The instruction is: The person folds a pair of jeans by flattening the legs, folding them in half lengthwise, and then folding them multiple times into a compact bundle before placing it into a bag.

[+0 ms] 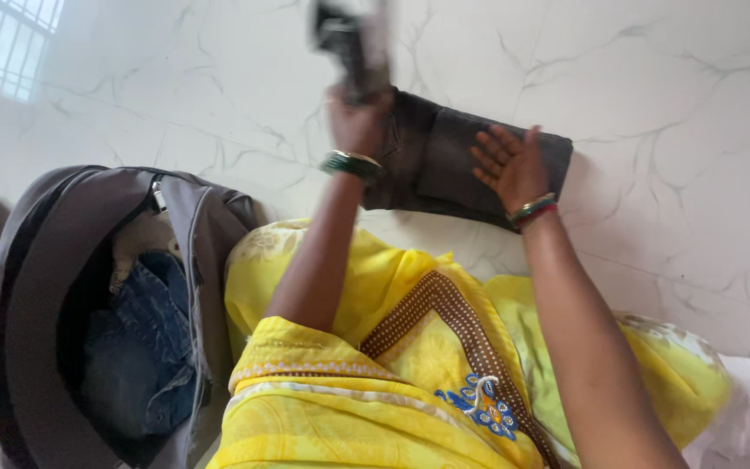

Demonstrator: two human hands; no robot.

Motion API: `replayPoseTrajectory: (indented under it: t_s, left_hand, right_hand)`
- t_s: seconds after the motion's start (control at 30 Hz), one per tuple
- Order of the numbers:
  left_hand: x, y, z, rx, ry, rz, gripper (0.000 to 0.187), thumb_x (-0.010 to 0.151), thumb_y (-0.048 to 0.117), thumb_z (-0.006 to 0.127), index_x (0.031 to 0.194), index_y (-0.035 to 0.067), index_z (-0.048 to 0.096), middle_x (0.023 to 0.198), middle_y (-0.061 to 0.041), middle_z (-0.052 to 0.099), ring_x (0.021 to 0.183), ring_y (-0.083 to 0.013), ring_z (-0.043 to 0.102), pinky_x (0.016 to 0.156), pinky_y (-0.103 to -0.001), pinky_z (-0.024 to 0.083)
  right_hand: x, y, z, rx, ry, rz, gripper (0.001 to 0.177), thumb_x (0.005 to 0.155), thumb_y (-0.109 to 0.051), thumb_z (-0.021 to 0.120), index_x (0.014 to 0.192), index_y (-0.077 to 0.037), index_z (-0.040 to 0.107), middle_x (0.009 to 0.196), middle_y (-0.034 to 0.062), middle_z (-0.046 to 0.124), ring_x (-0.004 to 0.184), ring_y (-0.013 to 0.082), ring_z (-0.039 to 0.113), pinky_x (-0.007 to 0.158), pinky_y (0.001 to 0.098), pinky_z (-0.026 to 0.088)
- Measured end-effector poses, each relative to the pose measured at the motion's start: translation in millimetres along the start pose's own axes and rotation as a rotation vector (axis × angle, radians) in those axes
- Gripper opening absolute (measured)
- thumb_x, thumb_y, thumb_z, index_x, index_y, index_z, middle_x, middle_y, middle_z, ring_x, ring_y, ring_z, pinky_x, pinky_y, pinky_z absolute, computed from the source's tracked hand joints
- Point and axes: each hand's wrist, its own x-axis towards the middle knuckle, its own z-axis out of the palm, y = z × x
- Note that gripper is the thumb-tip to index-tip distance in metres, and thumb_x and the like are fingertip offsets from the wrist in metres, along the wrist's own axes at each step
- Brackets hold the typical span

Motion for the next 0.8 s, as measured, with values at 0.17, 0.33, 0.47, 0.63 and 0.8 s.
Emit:
replayPoseTrajectory:
  t_s: [0.17,0.33,0.47,0.63,0.8]
  left_hand:
    - [-131.7,45.9,123.2,0.485,-0.489,0.202,0.056,0.078,0.030,0.080,0.128,0.012,0.060,0.127,-0.014,0.065,0.122,-0.0333,0.062,0.101,-0.046,0.057]
    - [-178.3,18.9,153.6,1.307,-0.956,0.290,0.077,0.086,0.073,0.060,0.146,0.026,0.043,0.166,-0.009,0.015,0.154,-0.0299,0.010,0.115,-0.076,0.006]
    - [-142.8,-4.4,96.3,1.530,-0.832,0.123,0.077,0.095,0.075,0.040,0.160,0.037,0.023,0.170,0.001,0.001,0.158,-0.0226,0.001,0.114,-0.078,0.006]
    - [-119.6,-24.2,76.1,1.482,-0.737,-0.123,0.076,0.093,0.074,0.042,0.159,0.044,0.023,0.173,0.003,0.000,0.159,-0.0288,-0.001,0.117,-0.075,0.008]
    - [-99.6,-87.8,40.9,1.315,-0.368,0.018,0.090,0.090,0.073,0.056,0.162,0.029,0.025,0.167,-0.011,0.025,0.154,-0.0343,0.018,0.116,-0.067,0.023]
  right_hand:
    - [-37.5,-14.9,-97.7,0.773,-0.607,-0.158,0.092,0.109,-0.081,0.031,0.153,-0.002,0.051,0.137,0.0164,0.059,0.113,0.0360,0.056,0.100,0.0486,0.045]
    - [-74.1,7.1,-157.4,0.678,0.092,-0.085,0.097,0.086,-0.083,0.038,0.149,-0.011,0.056,0.143,0.0113,0.066,0.130,0.0349,0.061,0.114,0.0557,0.047]
    - [-72.4,2.5,-158.2,0.576,0.082,-0.028,0.086,0.087,-0.071,0.063,0.145,-0.008,0.058,0.135,0.0077,0.070,0.125,0.0270,0.065,0.112,0.0457,0.051]
    - [-72.9,-17.4,-151.1,-0.003,0.287,-0.045,0.061,0.081,-0.036,0.083,0.130,-0.009,0.061,0.115,0.0044,0.071,0.105,0.0202,0.068,0.093,0.0391,0.056]
    - [-61.6,-1.8,-169.8,-0.162,0.228,-0.114,0.054,0.083,-0.008,0.083,0.132,-0.003,0.061,0.110,0.0078,0.069,0.097,0.0195,0.067,0.088,0.0358,0.056]
